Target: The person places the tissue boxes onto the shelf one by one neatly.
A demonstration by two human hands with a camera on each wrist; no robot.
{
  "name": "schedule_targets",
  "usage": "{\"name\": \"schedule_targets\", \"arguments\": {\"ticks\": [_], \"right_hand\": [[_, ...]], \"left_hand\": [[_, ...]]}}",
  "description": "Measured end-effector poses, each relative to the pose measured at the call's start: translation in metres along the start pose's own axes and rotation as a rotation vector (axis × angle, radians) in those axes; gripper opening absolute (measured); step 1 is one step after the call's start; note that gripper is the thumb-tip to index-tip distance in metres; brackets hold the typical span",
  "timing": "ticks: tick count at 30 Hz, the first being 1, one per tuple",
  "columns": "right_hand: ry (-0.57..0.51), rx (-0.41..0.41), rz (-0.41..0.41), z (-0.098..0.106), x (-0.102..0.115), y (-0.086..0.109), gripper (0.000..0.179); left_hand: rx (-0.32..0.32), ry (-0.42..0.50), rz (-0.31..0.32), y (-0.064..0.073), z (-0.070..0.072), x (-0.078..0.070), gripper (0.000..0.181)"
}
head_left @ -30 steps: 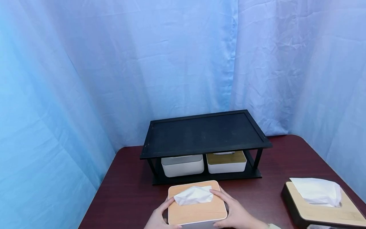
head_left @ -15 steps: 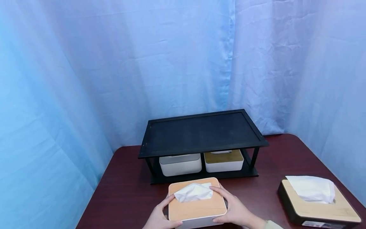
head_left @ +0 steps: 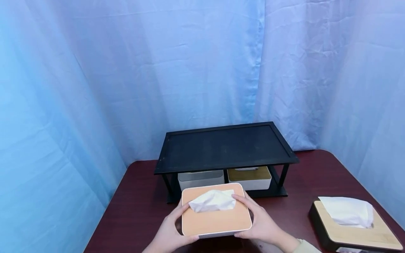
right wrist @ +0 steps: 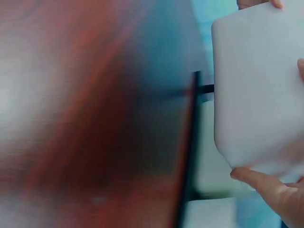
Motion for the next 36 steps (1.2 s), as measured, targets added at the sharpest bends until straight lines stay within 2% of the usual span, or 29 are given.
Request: {"name": "schedule_targets", "arguments": {"ticks": [4,6,10,14,20,24,30,36], "right_hand": [[0.03,-0.059,0.161,0.012,0.026,-0.008,0.091],[0.005,-0.059,0.222,0.018,0.038,-0.014,0.091],[-0.055,-0.035,0.232,0.027,0.055,-0.029,0.089],[-0.079,-0.008,0.19,0.03,0.063,-0.045,0.09],[-0.093,0.027,0.159,0.027,0.064,-0.066,0.09],[-0.083,0.024,0.149,0.026,0.064,-0.073,0.091],[-0.09,0.032,0.124,0.027,0.07,-0.08,0.091],[-0.008,0.054,0.036,0.036,0.08,-0.09,0.09]], "left_hand": [[-0.072,-0.146,-0.19,-0.002,0.011,-0.027,0.085],[-0.099,-0.195,-0.271,-0.004,0.017,-0.039,0.085],[-0.115,-0.264,-0.374,-0.014,0.03,-0.057,0.084],[-0.122,-0.293,-0.348,-0.024,0.043,-0.064,0.086],[-0.135,-0.298,-0.261,-0.036,0.059,-0.061,0.087],[-0.133,-0.287,-0.21,-0.041,0.064,-0.057,0.085],[-0.128,-0.256,-0.096,-0.045,0.071,-0.058,0.088],[-0.079,-0.263,0.002,-0.054,0.079,-0.067,0.09]]}}
Point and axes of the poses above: each hand's wrist, its own y-axis away from the middle knuckle, its own z-axis out of the back of the hand, x = y × z, the point moved 2 cm from there along -y, towards the middle knuckle, and after that the axes turned 5 degrees about -z, right-handed, at the moved point
